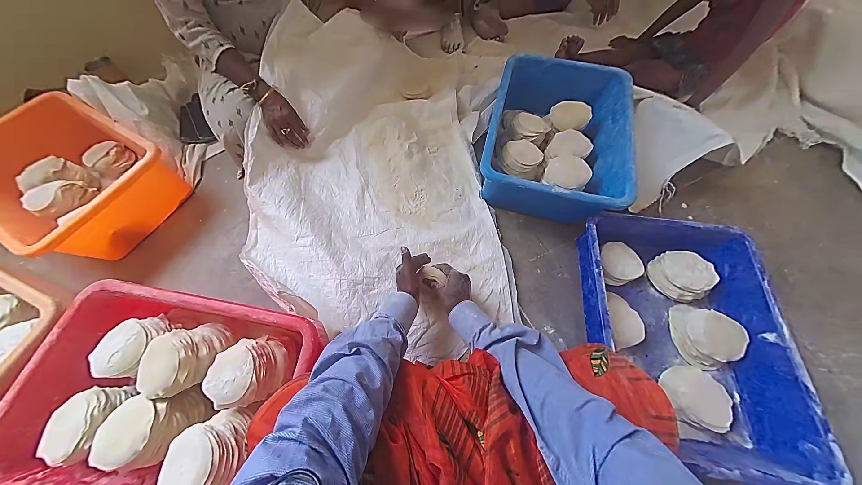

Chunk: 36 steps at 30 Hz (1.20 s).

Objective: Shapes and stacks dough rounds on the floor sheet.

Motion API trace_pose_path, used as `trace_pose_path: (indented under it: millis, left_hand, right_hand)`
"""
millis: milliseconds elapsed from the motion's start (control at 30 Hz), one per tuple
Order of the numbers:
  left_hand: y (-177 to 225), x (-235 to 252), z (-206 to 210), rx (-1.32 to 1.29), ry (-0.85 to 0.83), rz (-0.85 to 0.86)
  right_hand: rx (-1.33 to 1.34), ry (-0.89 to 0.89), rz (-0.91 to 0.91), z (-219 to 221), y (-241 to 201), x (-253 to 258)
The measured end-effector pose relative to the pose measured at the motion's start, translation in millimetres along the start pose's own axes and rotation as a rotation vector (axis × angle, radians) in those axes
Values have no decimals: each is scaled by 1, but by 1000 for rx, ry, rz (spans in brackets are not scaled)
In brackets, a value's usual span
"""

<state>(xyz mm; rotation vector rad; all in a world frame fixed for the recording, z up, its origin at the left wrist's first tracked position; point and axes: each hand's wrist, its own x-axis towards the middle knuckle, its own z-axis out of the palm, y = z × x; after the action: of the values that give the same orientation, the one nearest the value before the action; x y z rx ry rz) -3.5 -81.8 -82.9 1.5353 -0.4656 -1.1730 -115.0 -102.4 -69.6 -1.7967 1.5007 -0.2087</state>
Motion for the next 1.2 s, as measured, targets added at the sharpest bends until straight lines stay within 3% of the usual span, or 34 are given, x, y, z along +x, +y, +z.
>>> trace_pose_path:
  millis: [100,233,367,467,600,733,867,1000,1100,1200]
  left_hand:
    - [-4,-1,-6,-52,53,-23]
    - [1,-1,0,-28,6,13]
    - [-1,0,-7,-54,22,-10]
    - [-1,1,-1,-32,-21,-3]
    - [-2,2,-7,-72,29,-29]
    - [3,-6,0,-34,-36,-12]
    - [4,-5,-1,-70,23,-24]
    - [11,-6,5,-57,7,-21]
    - [4,-7,-2,-34,36,-11]
    - [4,-6,4,2,1,-6]
  right_hand:
    - [132,125,-108,5,7,-11]
    - [17,-13,7,0,1,1]
    - [213,175,-151,8,13,-9]
    - [58,29,-33,2,4,0]
    - [200,162,-113,4,12,-8]
    - [14,-6,15,-3,-2,-1]
    - [95,84,-55,-4,0,-12]
    - [-45,-64,21,-9,-5,0]
    - [144,116,-80,-6,1,-15]
    - [3,-16,7,-7,-2,-2]
